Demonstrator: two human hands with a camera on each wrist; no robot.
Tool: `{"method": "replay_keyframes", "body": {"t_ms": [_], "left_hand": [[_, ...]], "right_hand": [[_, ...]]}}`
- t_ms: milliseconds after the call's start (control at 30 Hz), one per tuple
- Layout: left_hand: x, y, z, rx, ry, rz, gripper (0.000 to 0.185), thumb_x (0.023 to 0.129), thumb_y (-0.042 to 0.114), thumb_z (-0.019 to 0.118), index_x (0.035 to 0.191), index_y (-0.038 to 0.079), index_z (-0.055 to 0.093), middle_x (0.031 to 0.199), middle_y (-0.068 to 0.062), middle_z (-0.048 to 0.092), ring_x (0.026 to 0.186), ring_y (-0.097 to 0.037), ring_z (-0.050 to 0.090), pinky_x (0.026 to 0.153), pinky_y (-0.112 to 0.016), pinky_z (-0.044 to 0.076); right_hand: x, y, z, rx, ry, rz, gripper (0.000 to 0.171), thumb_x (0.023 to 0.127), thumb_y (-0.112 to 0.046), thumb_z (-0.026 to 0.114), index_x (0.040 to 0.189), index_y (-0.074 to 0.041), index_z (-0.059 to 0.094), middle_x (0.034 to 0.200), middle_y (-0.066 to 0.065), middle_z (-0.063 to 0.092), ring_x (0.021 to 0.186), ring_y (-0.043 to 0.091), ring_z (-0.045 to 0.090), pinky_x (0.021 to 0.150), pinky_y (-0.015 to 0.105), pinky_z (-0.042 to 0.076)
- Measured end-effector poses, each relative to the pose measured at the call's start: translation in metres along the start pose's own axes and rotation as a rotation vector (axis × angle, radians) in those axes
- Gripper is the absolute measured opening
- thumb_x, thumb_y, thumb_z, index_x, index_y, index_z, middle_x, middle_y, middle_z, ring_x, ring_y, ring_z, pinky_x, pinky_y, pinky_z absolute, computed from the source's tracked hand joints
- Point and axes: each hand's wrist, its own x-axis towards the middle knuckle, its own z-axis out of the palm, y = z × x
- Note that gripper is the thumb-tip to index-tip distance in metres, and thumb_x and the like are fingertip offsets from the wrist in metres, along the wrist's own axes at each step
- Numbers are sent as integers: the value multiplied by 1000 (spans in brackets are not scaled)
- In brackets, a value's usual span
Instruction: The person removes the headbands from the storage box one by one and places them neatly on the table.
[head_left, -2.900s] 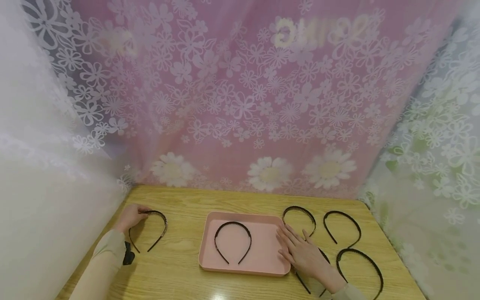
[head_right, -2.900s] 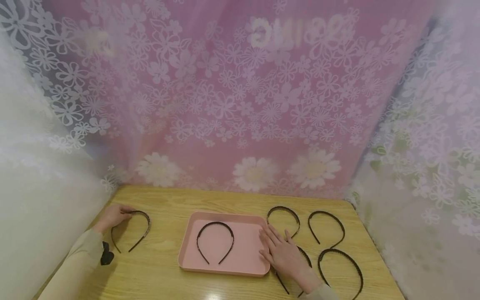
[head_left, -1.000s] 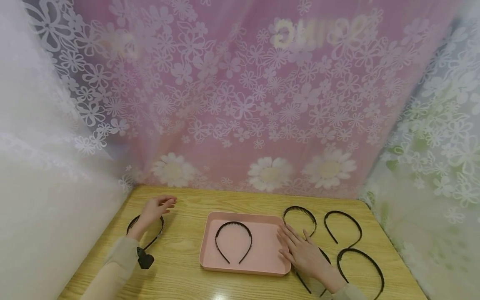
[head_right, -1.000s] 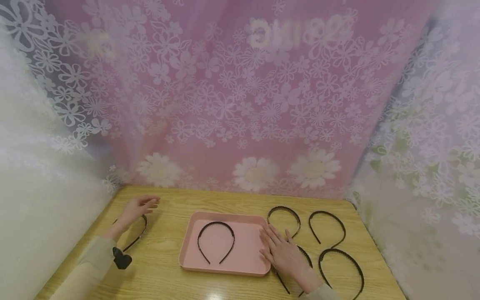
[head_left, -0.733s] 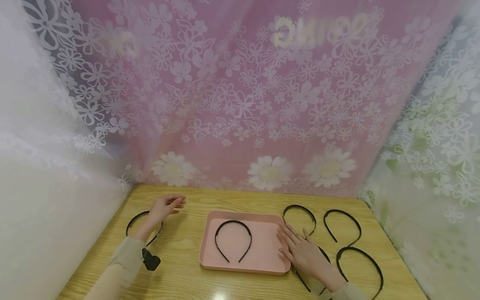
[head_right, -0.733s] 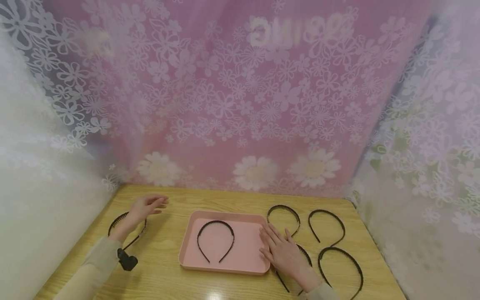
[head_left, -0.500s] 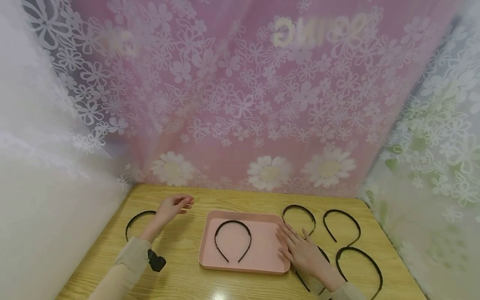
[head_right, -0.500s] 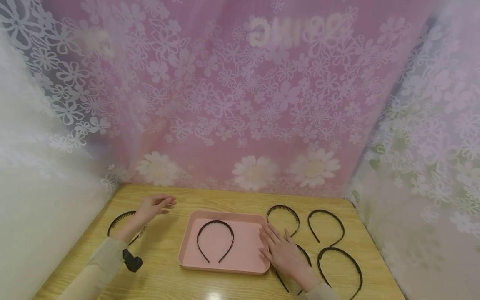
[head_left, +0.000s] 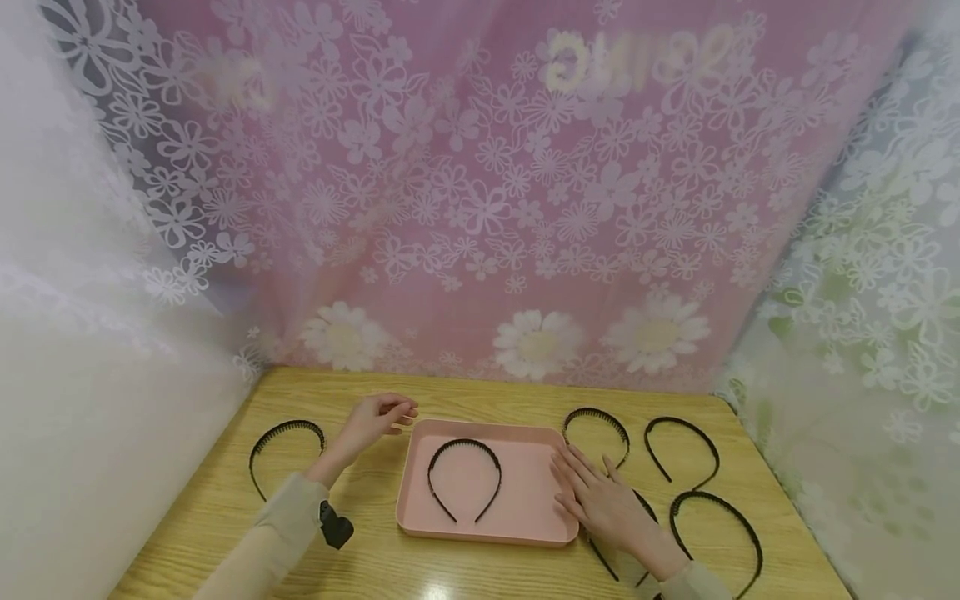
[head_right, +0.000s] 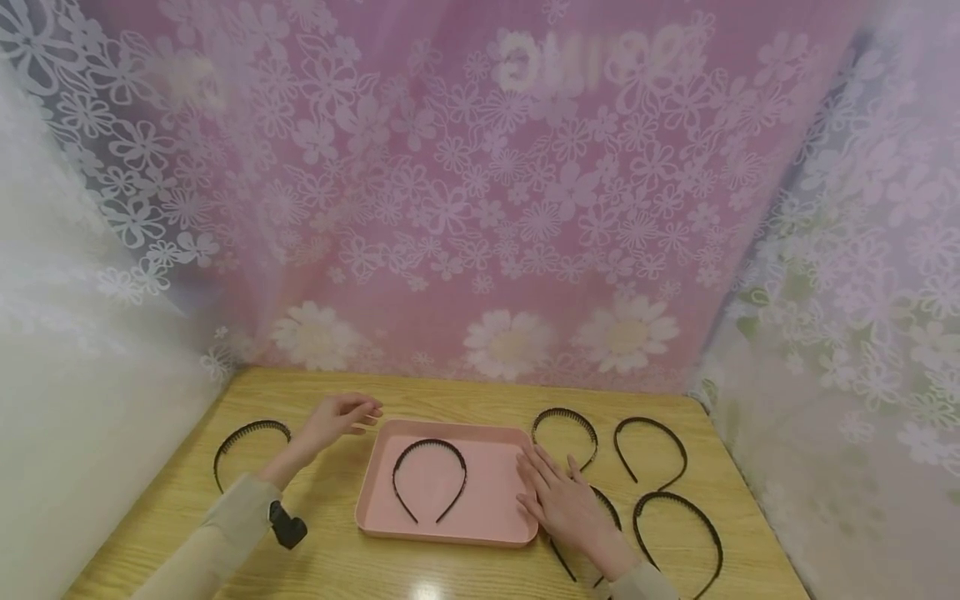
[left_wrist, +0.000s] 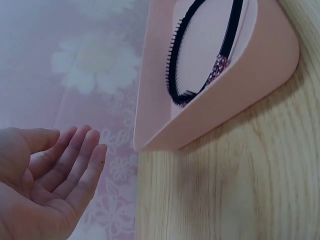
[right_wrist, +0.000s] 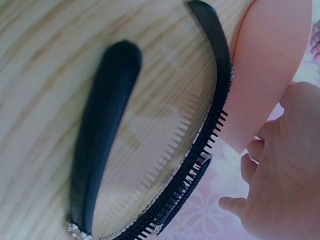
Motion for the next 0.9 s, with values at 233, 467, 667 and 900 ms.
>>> {"method": "replay_keyframes", "body": {"t_ms": [233,467,667,900], "left_hand": [[5,-3,23,29,-52,-4,33,106,19,56,125,-5,67,111,-21,72,103,-42,70,84,-48,60],[9,-7,42,165,-53,30,25,104,17,59,119,1,72,102,-20,74,93,-36,73,73,-43,62],[12,-9,56,409,-28,78,19,101,14,64,115,8,75,102,-9,75,90,-24,71,73,-37,60],[14,-7,69,534,-53,109,18,97,6,67,114,3,73,102,-11,73,93,-26,70,76,-39,59]], "right_hand": [[-1,3,3,-2,-24,16,62,102,-45,57,155,-14,45,160,5,40,148,25,36,111,65,34],[0,2,0,11,-64,34,62,103,-46,54,156,-15,43,162,4,37,149,24,33,114,64,32],[0,1,-1,9,-68,38,62,103,-46,54,156,-15,43,162,4,37,150,24,33,114,64,31],[0,1,-1,26,-67,42,62,103,-45,55,156,-15,43,163,5,36,150,25,33,114,65,31]]}}
